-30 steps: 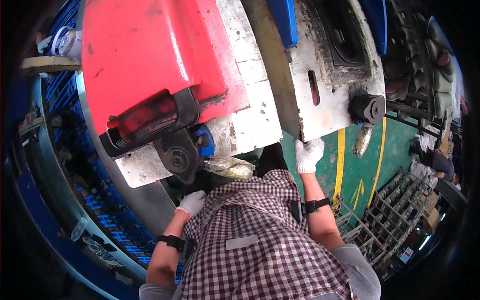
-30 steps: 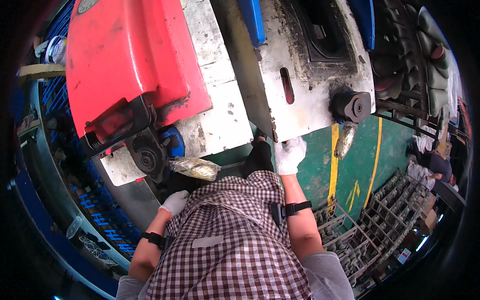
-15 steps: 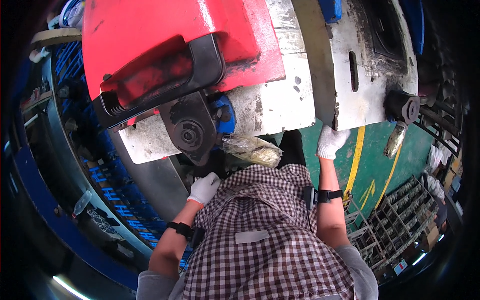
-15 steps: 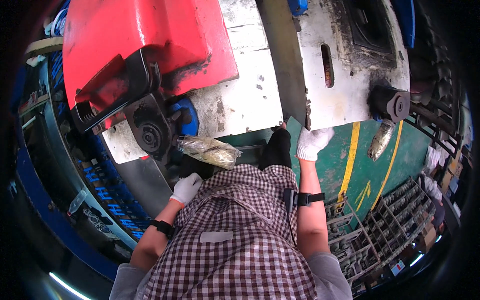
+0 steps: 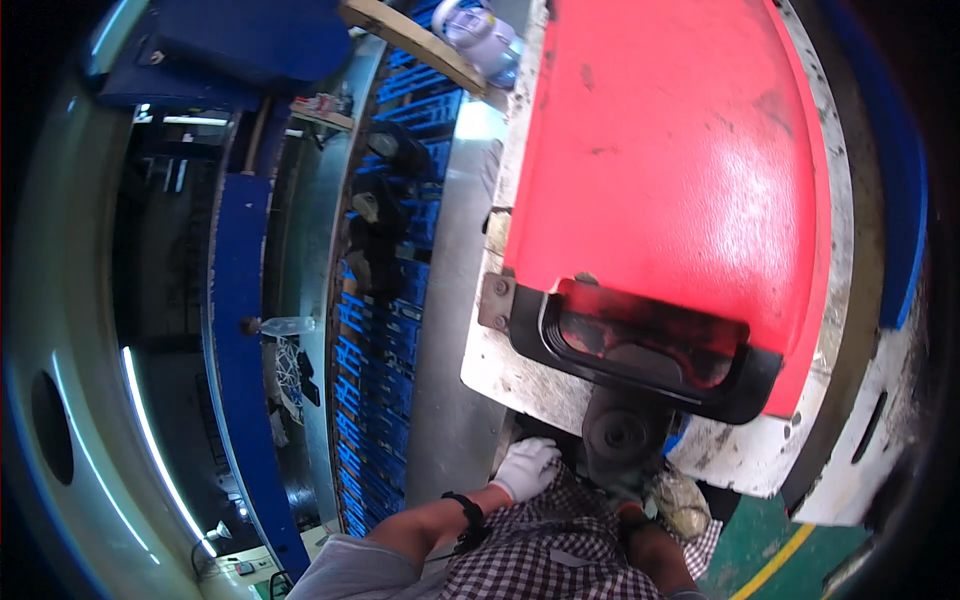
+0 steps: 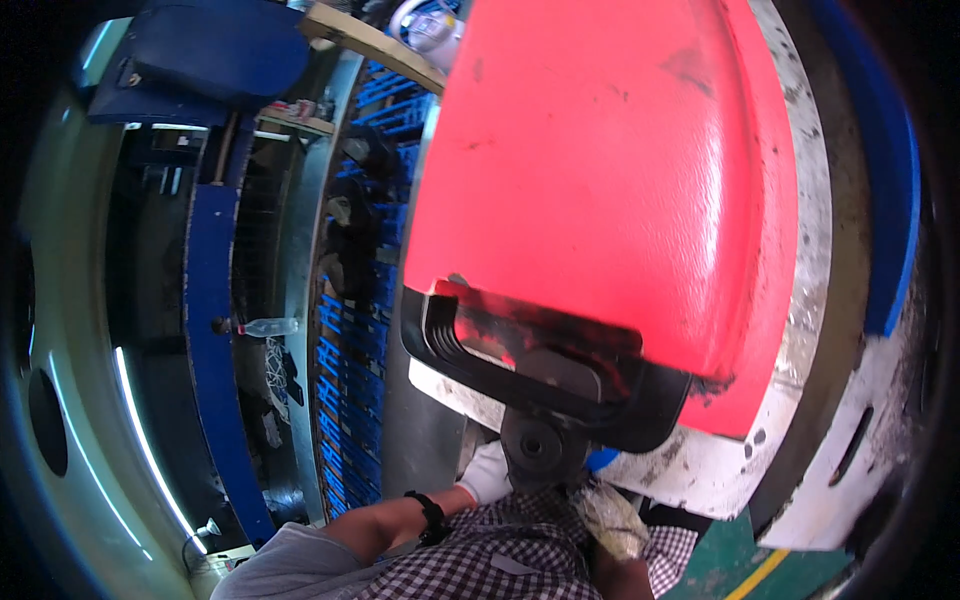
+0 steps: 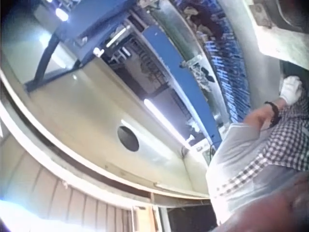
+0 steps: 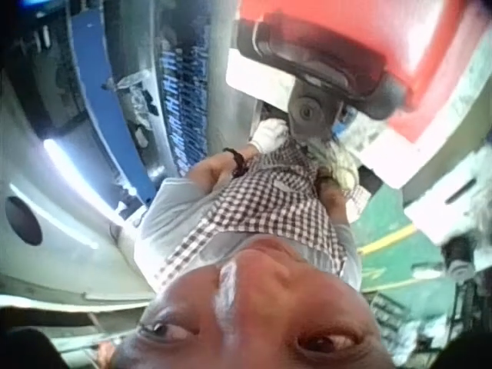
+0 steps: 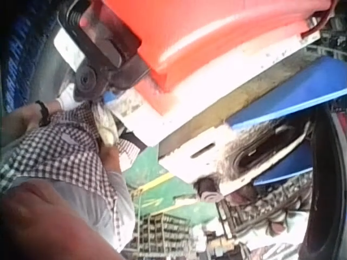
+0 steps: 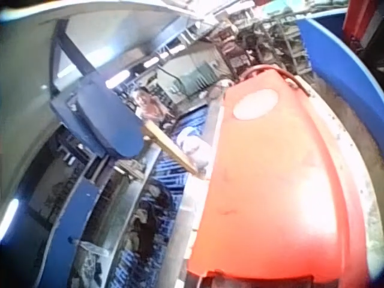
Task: Using a hydraulic press machine to attach soles to shoes in a factory setting.
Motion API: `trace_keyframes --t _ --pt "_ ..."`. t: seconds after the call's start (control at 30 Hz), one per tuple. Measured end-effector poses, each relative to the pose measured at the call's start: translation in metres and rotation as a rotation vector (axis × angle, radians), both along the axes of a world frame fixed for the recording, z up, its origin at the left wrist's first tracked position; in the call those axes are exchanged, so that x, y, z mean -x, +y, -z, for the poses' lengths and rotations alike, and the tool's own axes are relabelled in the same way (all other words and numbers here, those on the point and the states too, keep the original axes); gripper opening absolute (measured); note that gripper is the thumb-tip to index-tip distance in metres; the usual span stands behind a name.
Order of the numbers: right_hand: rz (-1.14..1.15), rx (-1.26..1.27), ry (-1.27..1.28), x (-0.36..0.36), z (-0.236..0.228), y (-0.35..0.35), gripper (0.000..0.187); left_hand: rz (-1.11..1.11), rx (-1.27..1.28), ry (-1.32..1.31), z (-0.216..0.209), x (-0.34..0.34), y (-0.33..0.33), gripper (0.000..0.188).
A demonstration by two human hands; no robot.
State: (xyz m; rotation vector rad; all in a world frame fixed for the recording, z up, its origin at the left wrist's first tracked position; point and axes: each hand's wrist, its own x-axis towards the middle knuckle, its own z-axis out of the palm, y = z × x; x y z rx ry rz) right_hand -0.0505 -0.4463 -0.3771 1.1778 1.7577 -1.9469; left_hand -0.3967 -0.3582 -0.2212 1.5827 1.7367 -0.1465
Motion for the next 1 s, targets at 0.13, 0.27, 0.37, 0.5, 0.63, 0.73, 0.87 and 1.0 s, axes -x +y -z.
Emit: trace_keyframes --t 0.13,0.27,0.37,0.5,0.63,0.73,0.87,1.0 --pt "-0.067 0.119 -0.077 0.093 0.039 0.059 0.057 -0.01 -0.006 0.023 -0.003 -0.002 0.001 0.033" --pt "-0.107 0.268 -0.215 0.09 0.055 0.055 0.06 -0.033 -0.041 0.03 0.008 -0.001 -0.002 0.033" --pt "-0.137 0.389 -0.342 0.068 0.089 0.06 0.063 -0.046 -0.024 0.082 -0.004 -0.001 0.009 0.032" --pt "-0.147 0.465 -0.423 0.052 0.157 0.058 0.063 -0.027 -0.24 0.111 0.006 -0.002 0.018 0.033" --pt "-0.159 0.546 -0.427 -0.013 0.257 0.044 0.056 -0.126 -0.311 0.069 0.027 -0.004 0.037 0.037" --pt "-0.096 0.626 -0.477 -0.068 0.277 0.057 0.052 -0.303 -0.153 -0.052 0.03 -0.023 0.069 0.043" --pt "-0.032 -0.287 0.154 0.039 0.053 0.2 0.064 -0.644 -0.015 -0.935 0.043 -0.036 0.078 0.044" --pt "0.439 0.52 0.625 0.044 -0.063 0.208 0.088 -0.757 0.093 -1.472 0.01 -0.082 0.072 0.053"
